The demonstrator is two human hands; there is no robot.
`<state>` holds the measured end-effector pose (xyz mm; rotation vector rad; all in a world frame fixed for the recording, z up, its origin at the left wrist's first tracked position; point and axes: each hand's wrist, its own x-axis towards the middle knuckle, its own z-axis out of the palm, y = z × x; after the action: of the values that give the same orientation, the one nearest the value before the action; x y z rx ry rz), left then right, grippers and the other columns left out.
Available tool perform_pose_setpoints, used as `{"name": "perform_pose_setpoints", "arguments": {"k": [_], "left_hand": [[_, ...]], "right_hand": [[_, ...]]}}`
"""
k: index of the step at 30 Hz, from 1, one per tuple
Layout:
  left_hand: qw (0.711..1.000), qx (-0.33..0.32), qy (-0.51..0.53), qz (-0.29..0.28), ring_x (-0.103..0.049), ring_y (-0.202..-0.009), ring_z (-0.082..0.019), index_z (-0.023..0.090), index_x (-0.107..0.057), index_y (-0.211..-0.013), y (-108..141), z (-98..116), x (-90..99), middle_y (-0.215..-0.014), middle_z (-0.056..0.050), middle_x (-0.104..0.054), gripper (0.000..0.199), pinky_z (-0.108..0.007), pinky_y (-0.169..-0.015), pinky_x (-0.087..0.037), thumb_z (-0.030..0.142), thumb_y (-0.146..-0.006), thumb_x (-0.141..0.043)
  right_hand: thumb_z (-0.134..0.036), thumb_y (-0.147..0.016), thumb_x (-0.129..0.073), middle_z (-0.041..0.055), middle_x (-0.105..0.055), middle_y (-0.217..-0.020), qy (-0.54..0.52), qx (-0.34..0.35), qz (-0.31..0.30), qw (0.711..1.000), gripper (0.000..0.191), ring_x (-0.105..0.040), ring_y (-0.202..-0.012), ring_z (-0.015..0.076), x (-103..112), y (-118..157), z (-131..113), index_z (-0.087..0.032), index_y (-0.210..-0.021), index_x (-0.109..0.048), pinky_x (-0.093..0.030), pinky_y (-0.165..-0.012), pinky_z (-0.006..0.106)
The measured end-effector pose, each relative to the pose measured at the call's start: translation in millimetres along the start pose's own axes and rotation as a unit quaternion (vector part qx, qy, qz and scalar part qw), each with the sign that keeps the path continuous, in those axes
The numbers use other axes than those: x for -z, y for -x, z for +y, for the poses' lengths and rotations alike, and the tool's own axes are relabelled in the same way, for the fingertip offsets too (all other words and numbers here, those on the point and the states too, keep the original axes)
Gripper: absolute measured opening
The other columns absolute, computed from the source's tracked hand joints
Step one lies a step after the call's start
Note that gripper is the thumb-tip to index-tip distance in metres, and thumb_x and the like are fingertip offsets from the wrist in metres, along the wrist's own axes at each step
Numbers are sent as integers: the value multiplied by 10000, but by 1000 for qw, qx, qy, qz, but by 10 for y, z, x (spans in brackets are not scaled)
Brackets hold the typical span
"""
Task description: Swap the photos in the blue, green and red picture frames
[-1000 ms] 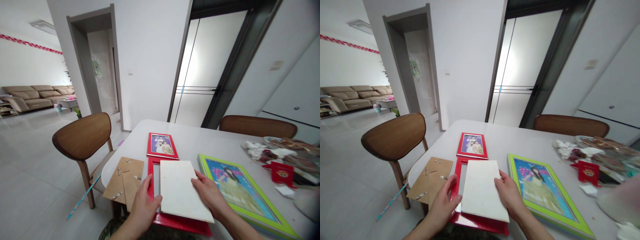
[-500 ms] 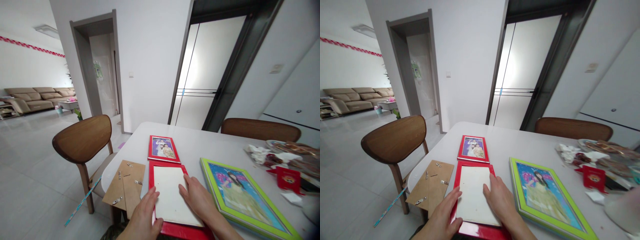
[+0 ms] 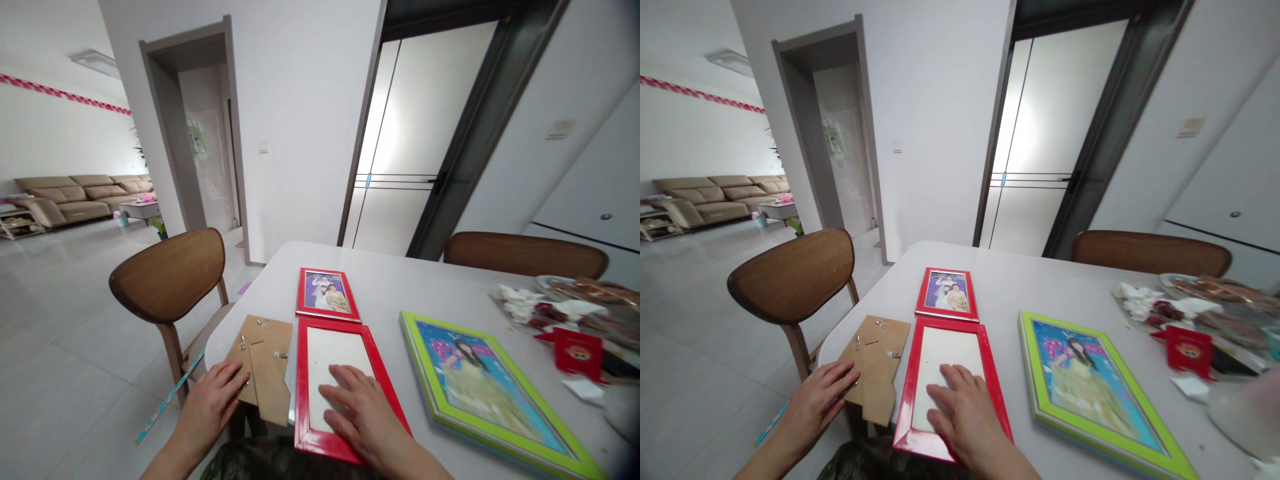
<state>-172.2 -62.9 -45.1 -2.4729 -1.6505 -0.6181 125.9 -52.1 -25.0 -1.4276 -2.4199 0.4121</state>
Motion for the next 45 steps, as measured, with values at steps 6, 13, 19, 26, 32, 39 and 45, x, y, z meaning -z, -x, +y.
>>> {"name": "perform_pose_setpoints", "arguments": {"k": [6,13,19,26,32,39,45], "left_hand": [[984,-77,52,155,-512,-1014,-187,255,-445,-1166,-174,498,230,-1056,-45,-596,388,-332,-815,-444,126,-804,-390],[957,-270,79,68,-550,-965,-203,179,-517,-1064,-389,1403,-116,-1035,-49,-612,269,-333,-797,-473,226,-826,-400],[980,-177,95,19,-522,-1007,-229,191,-506,-1060,-467,1540,-339,-1107,-40,-570,268,-384,-820,-470,222,-802,-439],[980,-105,157,-65,-490,-1041,-257,146,-527,-1045,-424,1421,-160,-1144,-119,-529,430,-387,-874,-428,294,-650,-609],[974,-96,186,-91,-449,-1085,-269,124,-535,-946,-345,1321,-232,-1161,-142,-509,377,-452,-936,-347,266,-617,-650],[973,-90,180,-111,-432,-1102,-267,120,-515,-855,-337,1307,-245,-1160,-173,-499,257,-469,-949,-323,269,-669,-612],[975,-76,173,-116,-419,-1114,-255,120,-502,-875,-320,1330,-221,-1175,-170,-485,268,-459,-968,-303,251,-672,-619]], "right_hand": [[-407,-792,-377,86,-459,-1216,-225,-40,84,970,427,-400,-1111,218,180,10,-110,-230,-1172,-457,-307,-929,397],[-443,-697,-512,106,-474,-1201,-311,-80,95,942,484,-459,-1057,243,479,295,-4,-210,-1120,-512,-354,-906,404],[-354,-655,-536,122,-456,-1217,-78,-73,66,992,451,-361,-1152,259,168,364,338,-172,-1067,-565,-275,-968,441],[-189,-644,-476,126,-472,-1196,-39,-37,47,997,422,-430,-1093,224,107,140,269,-148,-1056,-560,-344,-928,383],[-240,-671,-504,120,-503,-1139,12,-24,87,996,350,-457,-1035,240,9,200,314,-169,-1005,-579,-368,-878,402],[-233,-777,-406,117,-533,-1036,79,-45,129,987,274,-486,-929,229,130,49,536,-183,-975,-589,-408,-782,382],[-207,-792,-371,120,-505,-1040,76,-63,95,991,267,-486,-927,213,123,-60,547,-162,-919,-601,-412,-798,345]]}}
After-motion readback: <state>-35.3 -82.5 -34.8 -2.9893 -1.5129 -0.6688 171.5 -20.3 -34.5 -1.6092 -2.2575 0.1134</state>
